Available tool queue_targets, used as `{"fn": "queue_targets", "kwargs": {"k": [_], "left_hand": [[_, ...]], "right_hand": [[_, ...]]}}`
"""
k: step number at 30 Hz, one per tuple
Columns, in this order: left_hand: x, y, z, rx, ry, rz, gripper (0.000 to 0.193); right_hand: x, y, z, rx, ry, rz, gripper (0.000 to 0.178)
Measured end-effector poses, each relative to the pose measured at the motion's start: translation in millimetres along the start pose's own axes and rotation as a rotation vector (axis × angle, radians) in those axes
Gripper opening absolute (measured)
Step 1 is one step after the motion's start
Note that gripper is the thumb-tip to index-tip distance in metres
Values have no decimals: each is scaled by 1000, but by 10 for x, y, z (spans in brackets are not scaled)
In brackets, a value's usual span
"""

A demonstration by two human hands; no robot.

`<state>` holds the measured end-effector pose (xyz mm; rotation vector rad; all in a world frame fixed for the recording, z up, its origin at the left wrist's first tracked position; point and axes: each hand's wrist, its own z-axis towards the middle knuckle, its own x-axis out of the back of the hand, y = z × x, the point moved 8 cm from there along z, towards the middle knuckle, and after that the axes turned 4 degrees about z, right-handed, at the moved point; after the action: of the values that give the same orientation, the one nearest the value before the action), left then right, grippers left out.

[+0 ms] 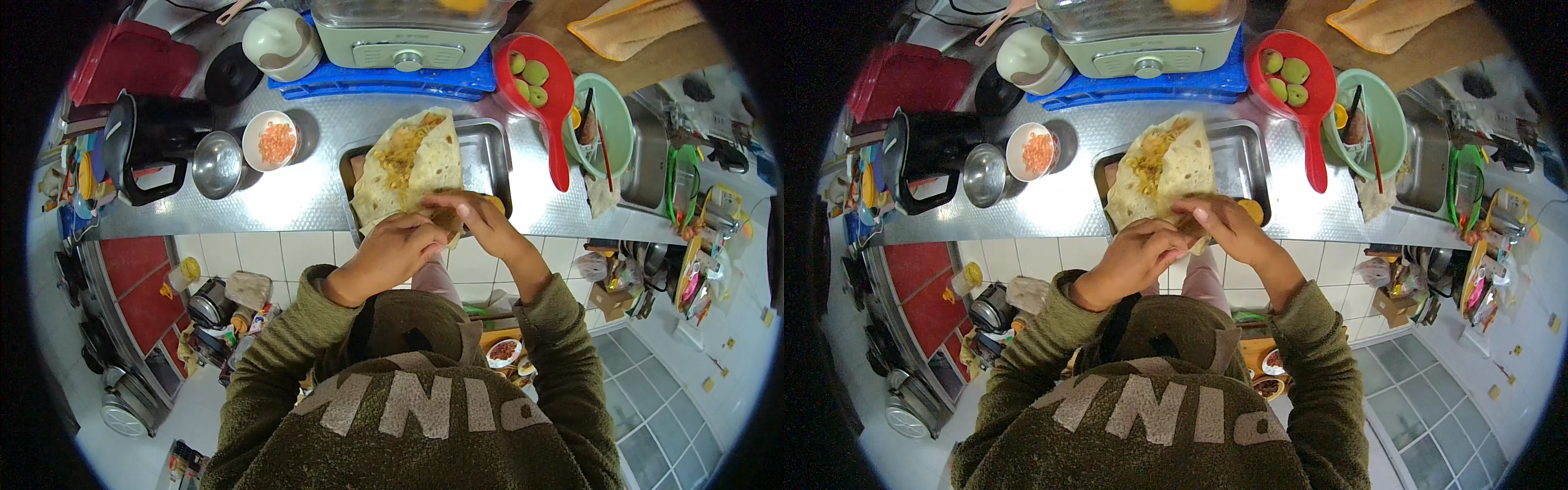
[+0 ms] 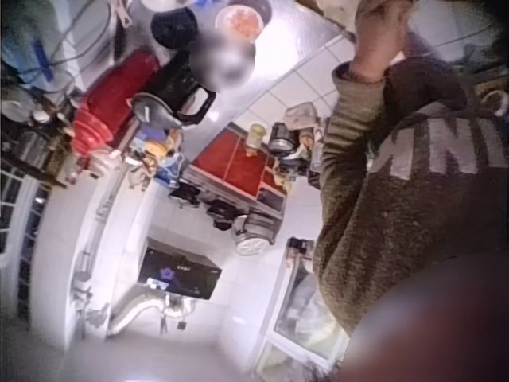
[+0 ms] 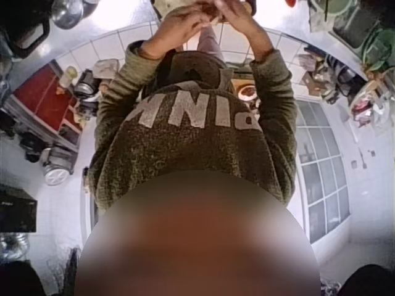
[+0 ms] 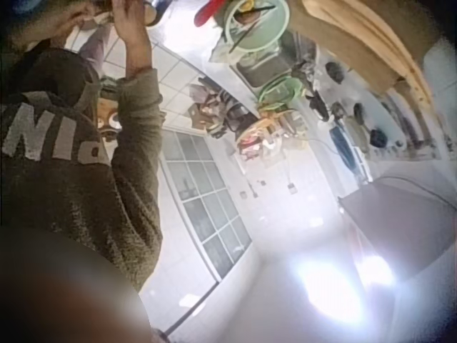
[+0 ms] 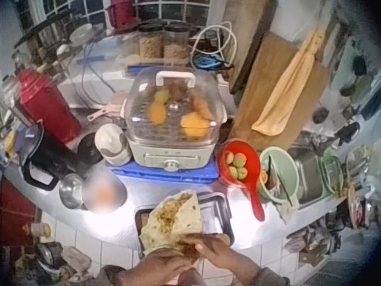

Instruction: The person assembles a wrap by placing cooked ingredients onto a flatbread and rolling it. They use chopsticks to transfer food from bowls and a tray, then fold the wrap by hand and place it on a plate.

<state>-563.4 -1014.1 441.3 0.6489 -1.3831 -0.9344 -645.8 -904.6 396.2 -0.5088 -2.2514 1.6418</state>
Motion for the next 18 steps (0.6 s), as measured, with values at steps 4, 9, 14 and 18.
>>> {"fn": "queue_targets", "kwargs": {"k": [4,9,14,18], "left_hand": [[80,-24,89,-49,14,-45,15],[68,-305,311,166,-118,-222,12],[-23,-486,567,221,-200,-362,14],[-80,-565,636,272,-311,-255,17]], "right_hand": [[20,-14,-118,210,-4,-48,49],[55,133,-199,28,40,-53,55],[196,125,-107,6,13,-177,32],[225,101,-140,-74,48,-140,26]]}}
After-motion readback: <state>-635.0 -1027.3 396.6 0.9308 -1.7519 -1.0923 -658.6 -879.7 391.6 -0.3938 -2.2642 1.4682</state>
